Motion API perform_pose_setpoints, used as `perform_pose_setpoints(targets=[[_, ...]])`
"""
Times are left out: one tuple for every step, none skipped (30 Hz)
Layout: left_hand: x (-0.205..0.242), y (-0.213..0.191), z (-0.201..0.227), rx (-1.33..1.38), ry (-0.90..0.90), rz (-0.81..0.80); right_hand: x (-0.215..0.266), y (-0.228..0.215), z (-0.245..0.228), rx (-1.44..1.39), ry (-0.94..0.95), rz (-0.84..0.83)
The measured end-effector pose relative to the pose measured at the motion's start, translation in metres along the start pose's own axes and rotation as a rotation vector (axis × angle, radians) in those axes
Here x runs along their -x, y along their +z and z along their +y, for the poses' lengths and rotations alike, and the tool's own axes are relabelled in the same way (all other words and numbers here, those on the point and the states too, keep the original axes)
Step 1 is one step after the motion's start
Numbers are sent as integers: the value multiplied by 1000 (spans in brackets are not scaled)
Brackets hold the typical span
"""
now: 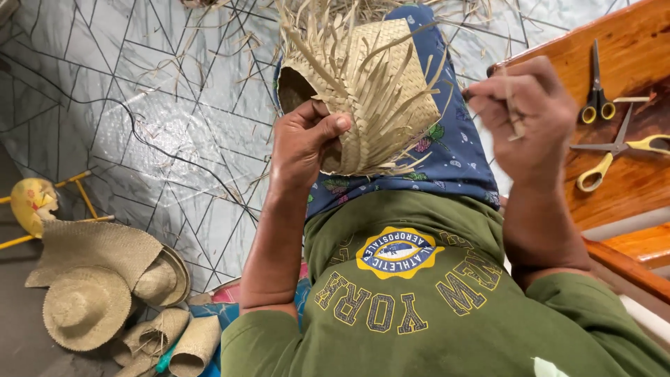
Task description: Refining the shape and finish of a hand-woven straw hat by tucking in loose ends and trimming excess straw with scissors.
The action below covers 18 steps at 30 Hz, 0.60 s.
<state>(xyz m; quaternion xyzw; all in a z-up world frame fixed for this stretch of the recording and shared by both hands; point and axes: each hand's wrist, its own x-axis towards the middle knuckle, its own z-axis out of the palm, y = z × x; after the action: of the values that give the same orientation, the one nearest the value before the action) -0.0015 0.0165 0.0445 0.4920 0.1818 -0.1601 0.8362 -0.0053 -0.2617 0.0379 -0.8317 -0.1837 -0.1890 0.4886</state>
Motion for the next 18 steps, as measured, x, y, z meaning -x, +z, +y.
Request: perform_pose_setpoints(targets=[[0,5,-1,-3,-6,-5,-2,6,-8,4,6,4],[0,10,-1,-68,-19,32,-4,12,-16,-27,-24,39],[0,15,-1,-132,-30,71,-7,19,-25,-58,-56,71],[-1,18,-1,-133,-34,66,-11,26,-27,-54,-53,73],[-1,21,-2,-160,-30,72,-15,33,-30,-78,-102,57],[-1,23,-2,-187,-25,77,-19,40,-32,-101,-151,40],[0,25,-3,-187,-28,76,-19,46,-28,-100,-149,39],[1,27,-4,-202,-12,66,-20,53,-23,-89,-149,-17],[1,29,-4,-217,5,57,-22,60,-18,-80,-151,-73],[1,28,-7,-217,3,57,-22,61,-21,-80,-149,-73],[0,27,-9,-229,19,53,-23,63,-24,-64,-140,-103],[0,26,-11,-241,34,50,-24,65,-27,-48,-130,-133],[-1,24,-9,-239,34,54,-20,65,-19,-50,-131,-137],[-1,22,-7,-296,37,39,-16,65,-11,-147,-114,-133],[-2,19,-5,-353,38,25,-11,66,-3,-245,-93,-127],[1,16,0,-351,35,28,-11,55,-7,-247,-91,-131],[2,13,4,-422,57,1,-12,43,-11,-238,2,-124],[4,11,9,-493,80,-27,-12,31,-15,-228,95,-118]])
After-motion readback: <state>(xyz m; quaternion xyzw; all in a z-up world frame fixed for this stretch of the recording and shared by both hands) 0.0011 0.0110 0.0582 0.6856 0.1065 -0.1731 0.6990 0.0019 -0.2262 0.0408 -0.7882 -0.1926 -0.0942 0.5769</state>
